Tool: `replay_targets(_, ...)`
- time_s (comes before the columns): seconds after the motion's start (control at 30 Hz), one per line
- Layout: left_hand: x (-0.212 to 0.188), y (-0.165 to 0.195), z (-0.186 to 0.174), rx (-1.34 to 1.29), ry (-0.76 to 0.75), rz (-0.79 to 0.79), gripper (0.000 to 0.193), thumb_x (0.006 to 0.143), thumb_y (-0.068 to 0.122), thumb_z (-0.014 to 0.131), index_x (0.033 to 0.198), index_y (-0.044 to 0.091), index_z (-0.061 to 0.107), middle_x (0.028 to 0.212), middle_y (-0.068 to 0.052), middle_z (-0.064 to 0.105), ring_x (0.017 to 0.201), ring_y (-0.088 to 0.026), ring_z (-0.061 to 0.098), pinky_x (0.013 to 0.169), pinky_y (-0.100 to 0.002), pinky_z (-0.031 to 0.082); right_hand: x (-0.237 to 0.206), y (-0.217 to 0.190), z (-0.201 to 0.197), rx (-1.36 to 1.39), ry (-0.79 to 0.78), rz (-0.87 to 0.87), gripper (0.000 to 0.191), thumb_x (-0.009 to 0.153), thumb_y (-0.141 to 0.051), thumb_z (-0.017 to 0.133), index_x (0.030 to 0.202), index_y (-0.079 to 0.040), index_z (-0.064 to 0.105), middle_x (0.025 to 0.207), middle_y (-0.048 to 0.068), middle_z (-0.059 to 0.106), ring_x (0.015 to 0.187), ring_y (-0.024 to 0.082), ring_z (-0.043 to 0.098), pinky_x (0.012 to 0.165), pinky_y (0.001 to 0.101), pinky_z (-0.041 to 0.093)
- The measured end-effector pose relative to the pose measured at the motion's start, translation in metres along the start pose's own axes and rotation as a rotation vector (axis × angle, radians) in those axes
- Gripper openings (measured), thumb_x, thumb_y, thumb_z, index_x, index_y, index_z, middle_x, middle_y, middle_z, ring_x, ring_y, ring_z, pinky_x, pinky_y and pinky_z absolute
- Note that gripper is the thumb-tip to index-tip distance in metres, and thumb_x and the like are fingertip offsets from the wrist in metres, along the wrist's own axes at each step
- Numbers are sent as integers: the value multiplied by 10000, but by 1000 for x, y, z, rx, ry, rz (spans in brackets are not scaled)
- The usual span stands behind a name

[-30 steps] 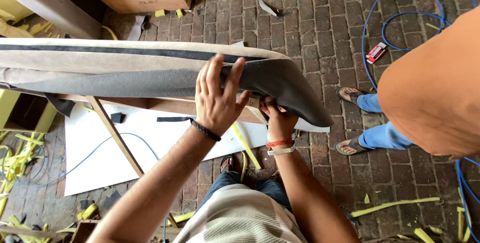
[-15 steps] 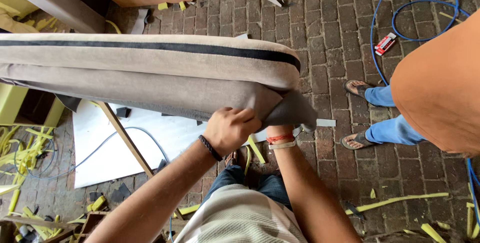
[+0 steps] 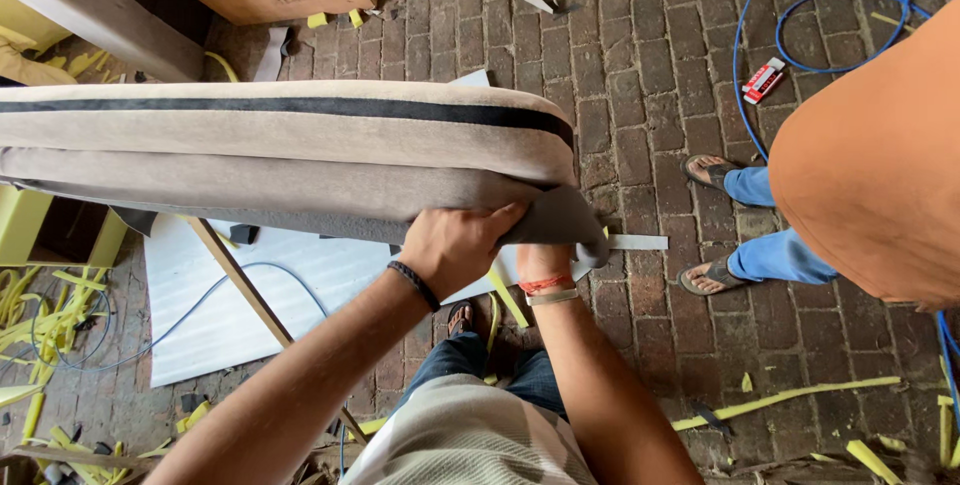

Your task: The person stretches fabric over a curved wooden furniture panel and secures it by driving staples with a pneumatic nail gun, pulling the fabric taut and working along the edges. At the end they pick up scissors from the work table and trim near the panel.

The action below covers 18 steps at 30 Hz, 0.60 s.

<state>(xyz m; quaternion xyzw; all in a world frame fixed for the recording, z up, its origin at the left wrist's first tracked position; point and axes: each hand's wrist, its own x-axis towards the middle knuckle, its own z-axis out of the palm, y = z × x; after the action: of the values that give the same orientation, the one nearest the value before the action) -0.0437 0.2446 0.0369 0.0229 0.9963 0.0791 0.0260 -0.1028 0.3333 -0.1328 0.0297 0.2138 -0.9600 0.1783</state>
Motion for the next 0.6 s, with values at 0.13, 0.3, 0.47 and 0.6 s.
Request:
replay_targets(0.13, 1, -3, -7, -24, 13, -27, 369, 834, 234, 626, 1182, 283, 736, 786, -87, 749, 670, -320, 720, 572, -463, 577, -10, -8, -4, 124, -28, 31, 449, 865, -360, 793, 1190, -116, 604, 1147, 8, 652, 1079, 136, 646, 964, 343, 559)
replay_targets(0.3, 11, -13, -47, 21, 377, 213, 248, 853, 146, 686, 1038, 275, 789, 842, 7, 746, 665, -226, 711, 551, -386, 561, -1, -11, 9, -24, -84, 0, 285, 974, -252, 789, 1154, -83, 646, 1035, 20, 689, 857, 98, 613, 725, 252, 515)
replay_targets(0.47, 48, -42, -85, 120, 410, 459, 204, 868, 148, 775, 1054, 232, 780, 832, 52, 681, 651, -170, 671, 529, -318, 526, 0, -20, 38, -187, -29, 92, 375, 932, -246, 761, 1258, -91, 660, 1045, 12, 715, 818, 54, 600, 654, 190, 478)
replay_targets(0.6, 67, -27, -71, 296, 404, 456, 113, 964, 248, 813, 1065, 243, 763, 1062, 35, 691, 982, -155, 652, 775, -341, 543, 3, -35, 44, -143, 175, 163, 430, 919, -330, 664, 1305, -142, 629, 1136, 12, 715, 930, 84, 678, 757, 253, 580)
